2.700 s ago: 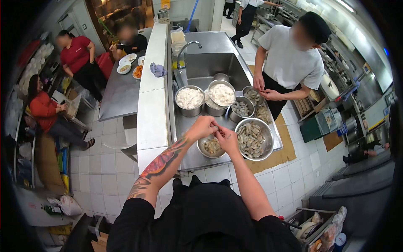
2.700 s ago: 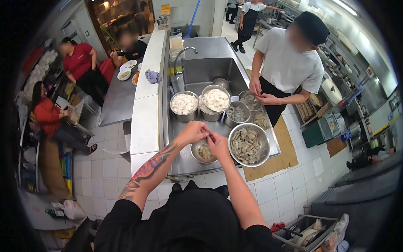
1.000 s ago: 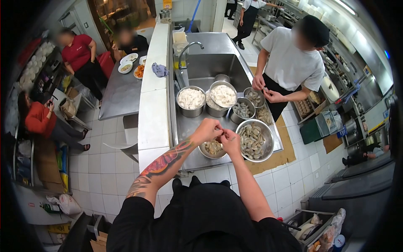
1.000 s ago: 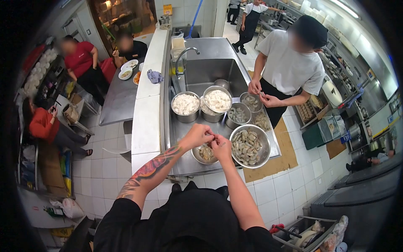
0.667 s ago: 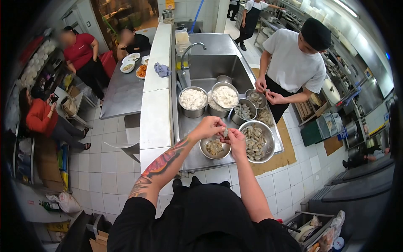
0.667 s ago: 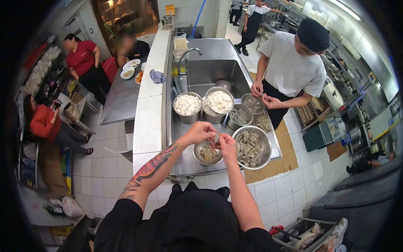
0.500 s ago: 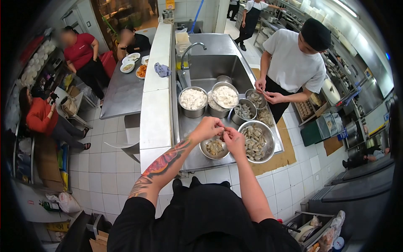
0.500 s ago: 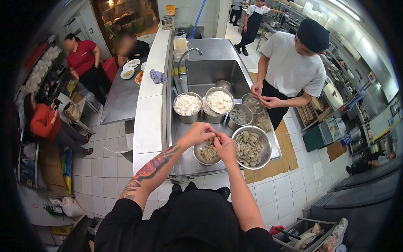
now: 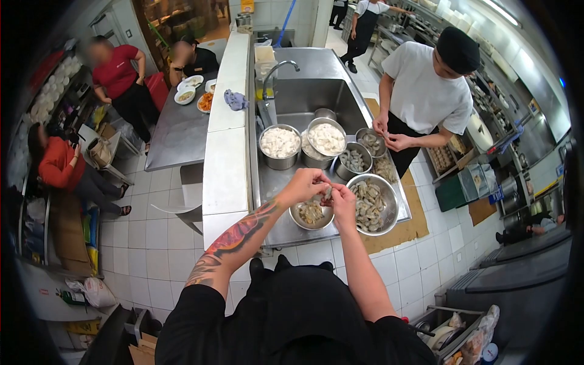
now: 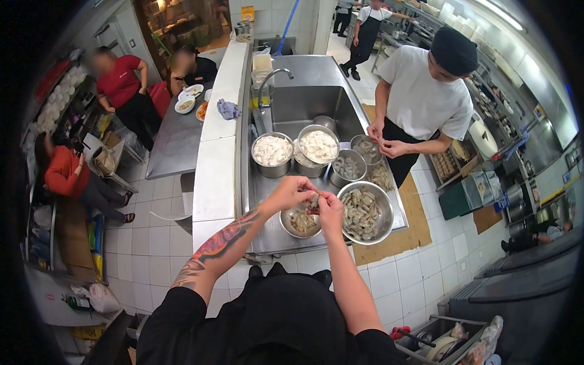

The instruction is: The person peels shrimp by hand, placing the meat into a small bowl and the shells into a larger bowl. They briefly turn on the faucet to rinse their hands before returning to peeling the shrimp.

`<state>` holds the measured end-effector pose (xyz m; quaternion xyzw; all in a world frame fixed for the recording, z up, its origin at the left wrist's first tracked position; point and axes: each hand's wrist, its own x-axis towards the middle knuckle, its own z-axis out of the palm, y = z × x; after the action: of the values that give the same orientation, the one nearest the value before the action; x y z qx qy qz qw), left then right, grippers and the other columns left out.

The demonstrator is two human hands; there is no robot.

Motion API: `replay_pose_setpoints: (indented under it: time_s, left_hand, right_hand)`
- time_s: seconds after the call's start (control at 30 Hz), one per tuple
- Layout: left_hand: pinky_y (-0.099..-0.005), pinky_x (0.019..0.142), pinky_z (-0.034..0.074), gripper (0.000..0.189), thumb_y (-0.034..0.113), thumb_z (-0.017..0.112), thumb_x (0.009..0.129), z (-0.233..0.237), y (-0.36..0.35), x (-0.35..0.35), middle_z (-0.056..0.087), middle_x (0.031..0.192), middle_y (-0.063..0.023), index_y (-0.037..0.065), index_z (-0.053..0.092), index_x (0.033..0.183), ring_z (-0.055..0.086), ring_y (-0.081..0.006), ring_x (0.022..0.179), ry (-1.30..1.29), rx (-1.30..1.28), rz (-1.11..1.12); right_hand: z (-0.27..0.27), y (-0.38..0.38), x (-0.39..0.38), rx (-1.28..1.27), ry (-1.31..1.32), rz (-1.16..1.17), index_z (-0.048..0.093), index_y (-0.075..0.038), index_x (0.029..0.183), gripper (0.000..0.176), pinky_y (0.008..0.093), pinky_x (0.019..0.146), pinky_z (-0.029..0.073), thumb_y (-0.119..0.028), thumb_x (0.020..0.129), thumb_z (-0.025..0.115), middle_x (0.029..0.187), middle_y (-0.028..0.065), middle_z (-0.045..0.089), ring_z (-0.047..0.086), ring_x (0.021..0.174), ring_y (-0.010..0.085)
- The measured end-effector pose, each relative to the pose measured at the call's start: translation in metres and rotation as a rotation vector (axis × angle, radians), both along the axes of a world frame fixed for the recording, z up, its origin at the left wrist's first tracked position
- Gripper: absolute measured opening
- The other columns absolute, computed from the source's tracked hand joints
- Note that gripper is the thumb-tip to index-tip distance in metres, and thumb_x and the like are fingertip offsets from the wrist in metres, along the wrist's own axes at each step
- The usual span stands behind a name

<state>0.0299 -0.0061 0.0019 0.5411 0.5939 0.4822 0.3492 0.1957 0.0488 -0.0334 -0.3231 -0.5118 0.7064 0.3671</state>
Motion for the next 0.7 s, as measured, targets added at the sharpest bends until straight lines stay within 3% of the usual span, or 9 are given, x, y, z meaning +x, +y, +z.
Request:
replay_pose_setpoints:
  time_s: [0.1, 0.17, 0.3, 0.33, 0.37, 0.5, 0.57, 0.63, 0.7]
  left_hand:
    - [-0.0290, 0.072, 0.055, 0.019, 0.012, 0.075, 0.085, 0.002, 0.000, -0.002, 0.073, 0.091, -0.0100, 0.000, 0.072, 0.099, 0.070, -0.0163, 0.079, -0.068, 0.008, -0.027]
    - [-0.0282, 0.074, 0.054, 0.019, 0.013, 0.075, 0.087, 0.002, -0.001, -0.003, 0.073, 0.096, -0.0081, 0.000, 0.072, 0.100, 0.068, -0.0128, 0.084, 0.259, 0.073, -0.022]
    - [-0.0276, 0.075, 0.055, 0.021, 0.015, 0.075, 0.089, -0.002, -0.002, -0.001, 0.072, 0.098, -0.0058, -0.001, 0.071, 0.102, 0.066, -0.0103, 0.085, 0.389, 0.103, 0.059]
    - [-0.0275, 0.076, 0.055, 0.023, 0.014, 0.074, 0.089, -0.006, 0.000, -0.001, 0.072, 0.098, -0.0063, -0.002, 0.070, 0.105, 0.067, -0.0108, 0.085, 0.159, 0.014, 0.017]
    - [-0.0275, 0.077, 0.056, 0.024, 0.014, 0.073, 0.089, -0.008, 0.002, -0.002, 0.071, 0.098, -0.0068, -0.002, 0.069, 0.107, 0.067, -0.0113, 0.085, -0.072, -0.075, -0.024]
    - [-0.0272, 0.078, 0.056, 0.027, 0.013, 0.073, 0.089, -0.017, 0.005, -0.006, 0.071, 0.098, -0.0082, -0.003, 0.067, 0.111, 0.067, -0.0120, 0.086, -0.135, -0.091, -0.048]
    - [-0.0275, 0.071, 0.055, 0.028, 0.014, 0.075, 0.087, -0.017, 0.002, -0.006, 0.071, 0.091, -0.0076, -0.004, 0.066, 0.107, 0.067, -0.0112, 0.080, -0.142, -0.042, -0.042]
    - [-0.0276, 0.071, 0.055, 0.028, 0.013, 0.074, 0.086, -0.021, 0.004, -0.006, 0.071, 0.091, -0.0079, -0.004, 0.066, 0.107, 0.067, -0.0111, 0.080, -0.194, -0.059, -0.044]
    - [-0.0278, 0.071, 0.055, 0.028, 0.012, 0.073, 0.086, -0.024, 0.007, -0.007, 0.071, 0.091, -0.0082, -0.004, 0.066, 0.108, 0.067, -0.0111, 0.080, -0.243, -0.075, -0.048]
  right_hand:
    - [-0.003, -0.007, -0.005, -0.075, 0.113, -0.087, 0.060, 0.001, 0.109, 0.015, 0.0277, 0.057, 0.056, -0.007, 0.101, 0.051, 0.088, 0.0068, 0.068, 0.064, 0.065, 0.0127]
    - [-0.007, -0.007, -0.007, -0.061, 0.131, -0.130, 0.059, 0.000, 0.109, 0.012, 0.0275, 0.054, 0.054, -0.007, 0.101, 0.052, 0.087, 0.0049, 0.066, 0.061, 0.064, 0.0111]
    - [-0.019, 0.001, -0.013, 0.316, -0.069, -0.223, 0.056, -0.002, 0.105, 0.009, 0.0250, 0.053, 0.052, -0.008, 0.102, 0.051, 0.085, 0.0047, 0.062, 0.060, 0.062, 0.0091]
    - [-0.022, 0.003, -0.014, 0.496, -0.162, -0.268, 0.056, -0.002, 0.105, 0.008, 0.0243, 0.052, 0.051, -0.007, 0.102, 0.050, 0.085, 0.0047, 0.062, 0.060, 0.061, 0.0087]
    - [-0.026, 0.004, -0.015, 0.496, -0.162, -0.268, 0.056, -0.002, 0.105, 0.008, 0.0243, 0.052, 0.051, -0.007, 0.102, 0.050, 0.085, 0.0047, 0.062, 0.060, 0.061, 0.0087]
    - [-0.030, 0.005, -0.021, 0.617, -0.241, -0.195, 0.055, -0.002, 0.105, 0.007, 0.0252, 0.052, 0.052, -0.004, 0.101, 0.049, 0.084, 0.0047, 0.062, 0.060, 0.060, 0.0088]
    - [-0.031, 0.005, -0.021, 0.641, -0.262, -0.189, 0.055, -0.002, 0.105, 0.007, 0.0257, 0.052, 0.052, -0.004, 0.101, 0.048, 0.084, 0.0048, 0.062, 0.061, 0.060, 0.0089]
    - [-0.010, -0.003, -0.020, 0.534, -0.260, -0.167, 0.059, 0.001, 0.098, 0.008, 0.0316, 0.060, 0.054, -0.002, 0.097, 0.051, 0.086, 0.0103, 0.064, 0.065, 0.070, 0.0164]
    - [0.000, -0.005, -0.020, 0.473, -0.212, -0.159, 0.058, 0.001, 0.098, 0.008, 0.0312, 0.058, 0.054, -0.002, 0.098, 0.051, 0.085, 0.0095, 0.064, 0.064, 0.069, 0.0162]
